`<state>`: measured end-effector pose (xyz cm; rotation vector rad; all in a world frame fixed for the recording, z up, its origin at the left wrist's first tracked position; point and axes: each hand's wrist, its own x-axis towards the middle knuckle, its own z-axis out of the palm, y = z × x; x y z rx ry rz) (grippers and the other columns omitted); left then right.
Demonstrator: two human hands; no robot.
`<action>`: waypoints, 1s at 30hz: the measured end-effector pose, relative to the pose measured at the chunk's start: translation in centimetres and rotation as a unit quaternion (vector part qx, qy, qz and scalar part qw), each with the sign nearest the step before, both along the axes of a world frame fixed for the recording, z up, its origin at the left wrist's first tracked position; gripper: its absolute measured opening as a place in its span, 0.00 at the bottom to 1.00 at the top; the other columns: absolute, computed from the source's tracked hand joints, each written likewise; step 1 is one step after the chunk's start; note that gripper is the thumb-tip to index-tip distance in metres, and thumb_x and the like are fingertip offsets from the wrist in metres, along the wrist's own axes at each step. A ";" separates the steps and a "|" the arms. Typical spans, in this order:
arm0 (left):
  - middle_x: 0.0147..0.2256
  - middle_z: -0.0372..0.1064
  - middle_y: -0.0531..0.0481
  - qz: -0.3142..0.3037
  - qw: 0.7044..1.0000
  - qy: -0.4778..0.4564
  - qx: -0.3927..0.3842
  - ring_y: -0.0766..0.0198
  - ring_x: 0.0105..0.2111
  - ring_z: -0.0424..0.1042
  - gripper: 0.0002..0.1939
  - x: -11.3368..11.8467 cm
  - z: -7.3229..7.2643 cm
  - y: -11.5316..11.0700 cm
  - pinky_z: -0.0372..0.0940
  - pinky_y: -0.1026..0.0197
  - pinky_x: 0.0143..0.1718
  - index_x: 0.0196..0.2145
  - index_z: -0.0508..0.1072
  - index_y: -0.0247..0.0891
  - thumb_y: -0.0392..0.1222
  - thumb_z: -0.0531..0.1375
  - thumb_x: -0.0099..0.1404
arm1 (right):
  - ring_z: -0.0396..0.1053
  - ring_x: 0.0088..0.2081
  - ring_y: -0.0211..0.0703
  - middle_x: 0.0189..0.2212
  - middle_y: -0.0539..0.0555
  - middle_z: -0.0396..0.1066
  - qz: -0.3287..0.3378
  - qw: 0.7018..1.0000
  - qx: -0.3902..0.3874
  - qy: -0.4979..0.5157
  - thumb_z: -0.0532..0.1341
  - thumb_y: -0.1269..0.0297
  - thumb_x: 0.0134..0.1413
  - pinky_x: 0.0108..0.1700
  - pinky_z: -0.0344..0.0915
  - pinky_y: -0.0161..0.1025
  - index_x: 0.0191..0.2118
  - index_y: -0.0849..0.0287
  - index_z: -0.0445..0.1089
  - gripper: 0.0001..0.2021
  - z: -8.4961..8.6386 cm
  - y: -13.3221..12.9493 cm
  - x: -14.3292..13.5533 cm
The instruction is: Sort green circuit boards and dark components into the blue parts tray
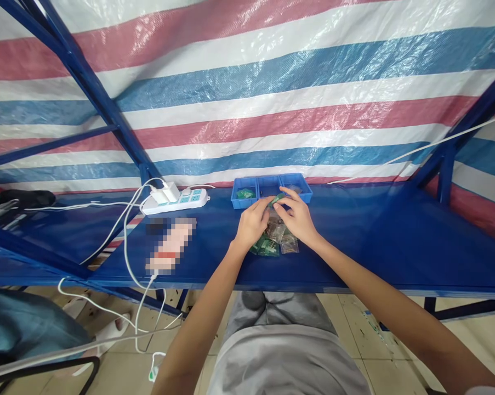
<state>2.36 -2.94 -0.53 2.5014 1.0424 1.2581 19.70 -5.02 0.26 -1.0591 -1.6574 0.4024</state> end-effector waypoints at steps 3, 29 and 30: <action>0.56 0.71 0.45 0.017 1.000 -0.024 0.008 0.58 0.55 0.72 0.20 0.0 0.0 0.0 0.70 0.56 0.53 0.60 0.67 0.42 0.36 0.50 0.74 | 0.75 0.43 0.52 0.54 0.61 0.70 0.020 1.000 -0.004 0.009 0.57 0.54 0.63 0.28 0.74 0.41 0.40 0.55 0.76 0.13 -0.2 0.0 -0.1; 0.43 0.70 0.46 0.092 0.993 0.003 0.079 0.60 0.46 0.72 0.10 -0.1 0.3 -0.3 0.68 0.62 0.43 0.49 0.73 0.41 0.37 0.56 0.72 | 0.78 0.33 0.49 0.29 0.50 0.73 0.080 0.946 -0.160 0.269 0.63 0.48 0.56 0.25 0.69 0.36 0.44 0.53 0.69 0.16 -0.5 0.9 0.4; 0.43 0.70 0.46 0.097 0.991 -0.001 0.090 0.60 0.46 0.72 0.10 -0.1 0.3 -0.3 0.68 0.62 0.43 0.48 0.74 0.41 0.39 0.56 0.73 | 0.78 0.34 0.49 0.30 0.51 0.73 0.083 0.947 -0.160 0.267 0.63 0.47 0.57 0.25 0.69 0.36 0.43 0.53 0.70 0.16 -0.5 0.9 0.4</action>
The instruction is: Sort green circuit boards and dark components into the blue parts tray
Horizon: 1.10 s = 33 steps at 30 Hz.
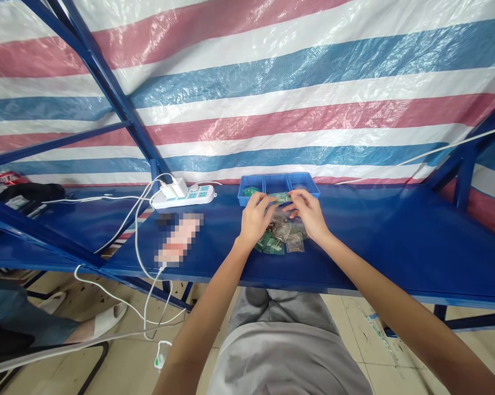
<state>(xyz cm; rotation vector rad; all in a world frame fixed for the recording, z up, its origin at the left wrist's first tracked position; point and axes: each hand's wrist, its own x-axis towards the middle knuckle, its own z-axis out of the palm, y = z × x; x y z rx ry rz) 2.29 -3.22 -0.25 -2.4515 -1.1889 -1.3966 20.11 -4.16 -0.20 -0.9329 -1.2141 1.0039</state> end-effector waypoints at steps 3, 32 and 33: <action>0.42 0.68 0.45 0.019 0.999 -0.017 0.031 0.60 0.45 0.71 0.09 -0.1 0.1 0.1 0.68 0.60 0.44 0.45 0.76 0.40 0.43 0.57 0.74 | 0.78 0.35 0.49 0.37 0.54 0.76 0.016 1.000 0.006 -0.004 0.61 0.42 0.58 0.25 0.69 0.36 0.44 0.53 0.70 0.20 0.2 -0.2 0.0; 0.43 0.73 0.47 -0.012 0.990 0.119 -0.073 0.60 0.40 0.73 0.14 -2.6 1.8 3.2 0.67 0.59 0.43 0.49 0.75 0.41 0.38 0.52 0.72 | 0.67 0.43 0.53 0.38 0.58 0.73 -0.050 0.866 0.109 -0.485 0.57 0.66 0.63 0.47 0.64 0.47 0.41 0.57 0.74 0.09 -1.5 0.5 0.3; 0.43 0.73 0.47 -0.027 0.986 0.140 -0.091 0.60 0.40 0.73 0.13 -2.5 1.6 3.0 0.67 0.60 0.42 0.49 0.75 0.42 0.39 0.53 0.72 | 0.66 0.43 0.53 0.38 0.58 0.73 -0.049 0.858 0.102 -0.501 0.57 0.66 0.63 0.47 0.64 0.48 0.42 0.58 0.75 0.09 -1.7 0.6 0.3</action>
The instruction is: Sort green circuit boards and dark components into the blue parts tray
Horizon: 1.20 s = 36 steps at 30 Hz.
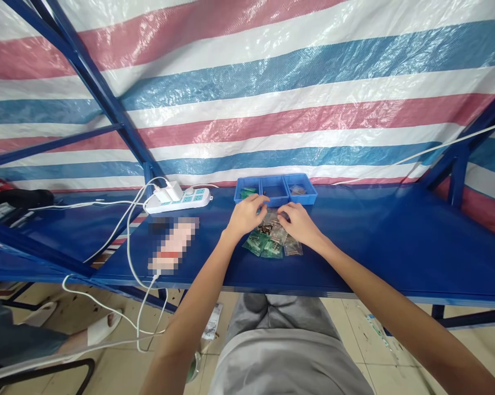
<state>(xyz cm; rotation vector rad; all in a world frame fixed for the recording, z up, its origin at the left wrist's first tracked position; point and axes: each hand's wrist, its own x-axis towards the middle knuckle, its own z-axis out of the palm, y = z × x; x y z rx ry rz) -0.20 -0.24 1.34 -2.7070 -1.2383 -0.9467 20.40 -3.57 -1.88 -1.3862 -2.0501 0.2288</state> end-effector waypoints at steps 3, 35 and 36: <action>0.40 0.74 0.47 -0.015 0.999 0.041 -0.031 0.58 0.43 0.73 0.12 -0.1 -0.9 0.1 0.68 0.60 0.41 0.47 0.76 0.41 0.42 0.55 0.71 | 0.67 0.43 0.54 0.39 0.60 0.74 -0.008 1.000 -0.013 -0.014 0.57 0.66 0.63 0.46 0.64 0.48 0.46 0.58 0.74 0.10 -0.5 0.2 0.1; 0.45 0.69 0.48 -0.025 0.999 -0.003 0.022 0.62 0.41 0.73 0.17 0.8 -0.7 -0.7 0.69 0.62 0.42 0.54 0.70 0.45 0.37 0.59 0.69 | 0.75 0.28 0.45 0.32 0.51 0.72 0.007 0.929 -0.051 0.366 0.59 0.58 0.56 0.34 0.72 0.44 0.41 0.54 0.70 0.09 -0.1 0.8 0.5; 0.45 0.69 0.48 -0.028 0.999 0.005 0.037 0.61 0.43 0.73 0.15 0.9 -0.6 -0.9 0.69 0.62 0.41 0.54 0.70 0.45 0.38 0.58 0.70 | 0.75 0.29 0.45 0.32 0.51 0.72 0.010 0.922 -0.058 0.384 0.60 0.57 0.55 0.35 0.73 0.45 0.40 0.54 0.70 0.10 -0.2 0.9 0.5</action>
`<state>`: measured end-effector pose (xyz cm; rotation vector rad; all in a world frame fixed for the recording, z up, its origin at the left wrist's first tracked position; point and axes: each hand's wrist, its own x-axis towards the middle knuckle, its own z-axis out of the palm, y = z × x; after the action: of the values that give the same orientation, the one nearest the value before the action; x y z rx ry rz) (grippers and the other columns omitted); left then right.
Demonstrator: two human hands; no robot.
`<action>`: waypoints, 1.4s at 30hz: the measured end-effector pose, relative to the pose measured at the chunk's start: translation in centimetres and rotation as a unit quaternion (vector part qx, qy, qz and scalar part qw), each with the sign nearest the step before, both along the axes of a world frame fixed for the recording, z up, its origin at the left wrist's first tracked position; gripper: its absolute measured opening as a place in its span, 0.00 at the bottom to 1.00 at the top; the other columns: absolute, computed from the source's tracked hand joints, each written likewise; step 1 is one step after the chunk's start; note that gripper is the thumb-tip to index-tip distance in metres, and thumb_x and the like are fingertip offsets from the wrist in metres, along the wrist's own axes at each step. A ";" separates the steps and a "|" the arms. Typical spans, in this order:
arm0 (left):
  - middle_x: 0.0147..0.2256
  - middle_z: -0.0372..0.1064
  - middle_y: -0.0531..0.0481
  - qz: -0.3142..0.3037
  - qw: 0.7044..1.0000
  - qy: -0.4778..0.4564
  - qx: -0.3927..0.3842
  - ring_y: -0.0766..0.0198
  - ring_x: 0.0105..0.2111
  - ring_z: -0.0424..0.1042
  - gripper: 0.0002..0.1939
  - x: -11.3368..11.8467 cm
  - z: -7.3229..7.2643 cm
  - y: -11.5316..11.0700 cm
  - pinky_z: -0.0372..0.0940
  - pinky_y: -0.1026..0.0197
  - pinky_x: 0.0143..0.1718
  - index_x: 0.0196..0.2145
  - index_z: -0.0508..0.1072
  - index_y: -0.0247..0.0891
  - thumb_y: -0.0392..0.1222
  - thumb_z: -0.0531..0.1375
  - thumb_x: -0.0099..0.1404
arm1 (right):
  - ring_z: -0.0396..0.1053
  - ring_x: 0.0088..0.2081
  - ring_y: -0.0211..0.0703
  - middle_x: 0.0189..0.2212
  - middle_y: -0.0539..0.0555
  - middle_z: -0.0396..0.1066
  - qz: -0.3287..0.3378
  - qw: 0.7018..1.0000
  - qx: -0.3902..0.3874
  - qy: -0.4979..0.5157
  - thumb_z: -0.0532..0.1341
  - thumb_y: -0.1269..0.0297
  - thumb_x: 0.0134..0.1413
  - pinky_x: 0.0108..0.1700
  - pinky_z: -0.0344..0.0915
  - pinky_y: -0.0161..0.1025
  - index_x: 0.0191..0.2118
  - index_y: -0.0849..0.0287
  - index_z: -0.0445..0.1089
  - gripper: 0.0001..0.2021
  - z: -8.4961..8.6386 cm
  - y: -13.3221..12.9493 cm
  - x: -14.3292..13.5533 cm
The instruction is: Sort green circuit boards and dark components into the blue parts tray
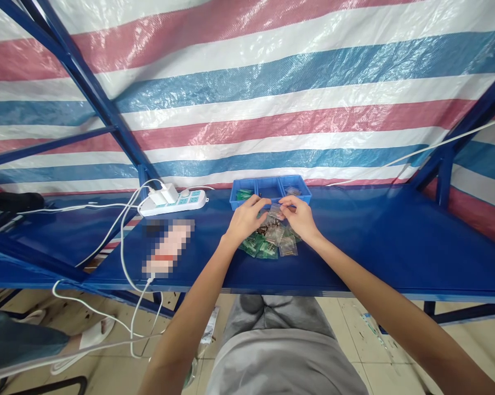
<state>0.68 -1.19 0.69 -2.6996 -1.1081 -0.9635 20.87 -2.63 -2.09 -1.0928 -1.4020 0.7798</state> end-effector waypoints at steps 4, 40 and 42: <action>0.42 0.70 0.47 0.000 0.997 0.037 0.063 0.61 0.42 0.73 0.12 0.2 0.0 -0.8 0.68 0.62 0.39 0.49 0.74 0.43 0.39 0.51 0.75 | 0.75 0.32 0.46 0.34 0.53 0.74 0.010 0.999 -0.008 0.031 0.63 0.56 0.52 0.37 0.75 0.45 0.38 0.56 0.71 0.11 0.1 0.0 -0.3; 0.51 0.65 0.46 0.009 1.000 -0.013 0.012 0.60 0.46 0.72 0.17 -0.1 0.1 -1.3 0.68 0.65 0.35 0.55 0.69 0.46 0.46 0.61 0.69 | 0.75 0.34 0.48 0.30 0.53 0.77 0.079 0.993 -0.062 0.063 0.67 0.49 0.52 0.34 0.70 0.42 0.42 0.56 0.72 0.17 1.3 -1.2 -0.6; 0.50 0.65 0.46 0.017 1.000 -0.016 0.015 0.61 0.45 0.72 0.13 -0.1 0.1 -1.2 0.67 0.65 0.34 0.53 0.70 0.46 0.45 0.58 0.72 | 0.75 0.34 0.47 0.31 0.52 0.77 0.086 0.992 -0.065 0.063 0.68 0.51 0.52 0.33 0.70 0.41 0.47 0.55 0.70 0.20 1.3 -1.3 -0.6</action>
<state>0.58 -2.43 0.81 -2.6419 -1.1307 -1.0128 20.22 -3.93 -0.76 -1.0118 -1.3663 1.0597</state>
